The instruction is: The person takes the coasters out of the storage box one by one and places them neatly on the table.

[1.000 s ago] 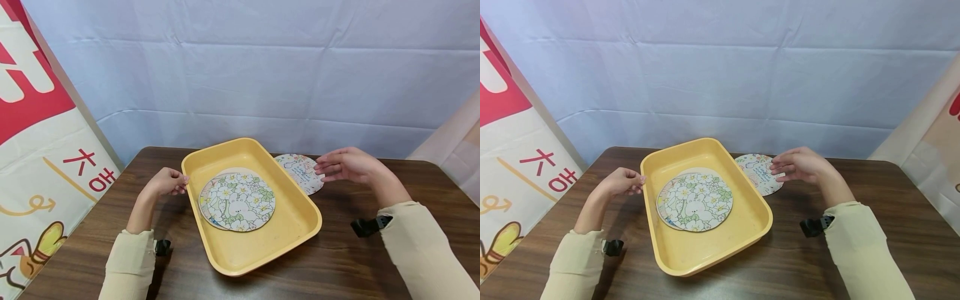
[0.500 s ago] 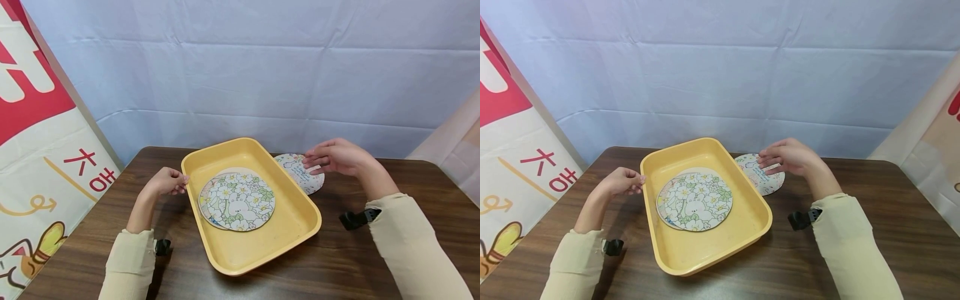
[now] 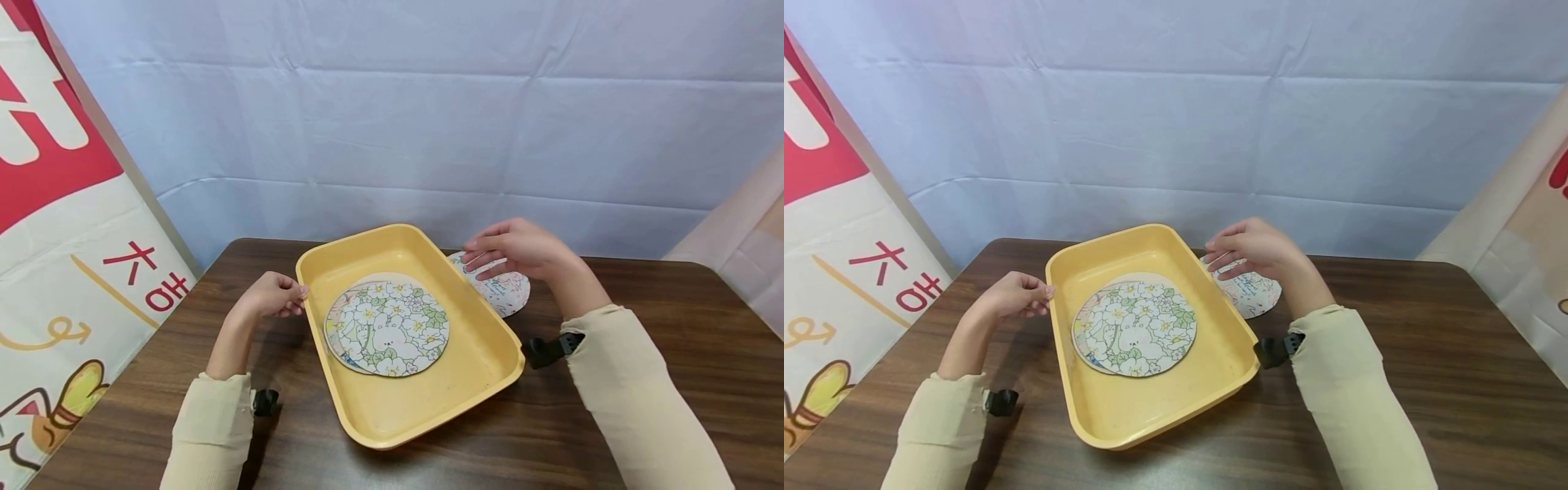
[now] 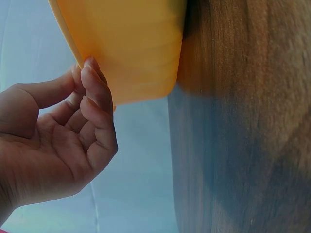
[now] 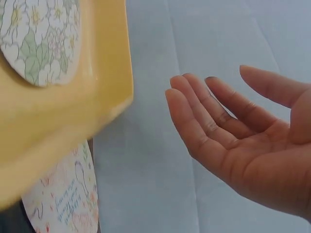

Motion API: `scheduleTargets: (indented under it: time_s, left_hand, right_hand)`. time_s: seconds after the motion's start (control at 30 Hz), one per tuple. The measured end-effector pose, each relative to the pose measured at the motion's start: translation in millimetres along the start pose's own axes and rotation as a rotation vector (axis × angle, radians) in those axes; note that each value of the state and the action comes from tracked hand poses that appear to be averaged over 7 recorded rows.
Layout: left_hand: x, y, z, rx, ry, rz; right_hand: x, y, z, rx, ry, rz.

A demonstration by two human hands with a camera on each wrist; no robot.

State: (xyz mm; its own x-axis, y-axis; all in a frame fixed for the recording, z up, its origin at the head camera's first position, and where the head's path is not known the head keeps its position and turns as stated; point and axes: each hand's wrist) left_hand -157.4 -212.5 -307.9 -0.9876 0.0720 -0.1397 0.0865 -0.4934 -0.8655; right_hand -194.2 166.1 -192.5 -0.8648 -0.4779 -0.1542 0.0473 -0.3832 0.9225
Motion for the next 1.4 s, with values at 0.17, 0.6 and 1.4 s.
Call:
scheduleTargets:
  time_s: [0.17,0.6,1.4]
  left_hand:
    - [0.0,0.1,0.4,-0.003,-0.001,0.009]
    - [0.5,1.6,1.0,-0.003,-0.003,0.006]
    - [0.3,3.7,0.8,-0.001,0.001,0.007]
  right_hand:
    - [10,-1,-13.3,-0.001,0.036,0.021]
    - [30,-9,-38.0,0.03,0.064,0.053]
    - [49,-35,-61.6,-0.058,0.003,-0.054]
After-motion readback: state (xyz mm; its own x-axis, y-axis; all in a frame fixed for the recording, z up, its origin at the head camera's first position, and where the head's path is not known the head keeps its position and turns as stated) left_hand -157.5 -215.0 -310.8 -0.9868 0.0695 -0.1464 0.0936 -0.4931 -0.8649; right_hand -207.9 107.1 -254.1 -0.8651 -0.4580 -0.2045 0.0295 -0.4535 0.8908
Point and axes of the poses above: each hand's wrist, its own x-axis towards the middle knuckle, its own z-axis out of the back of the hand, y = z × x, and after that the axes turned 1 degree about z, right-handed
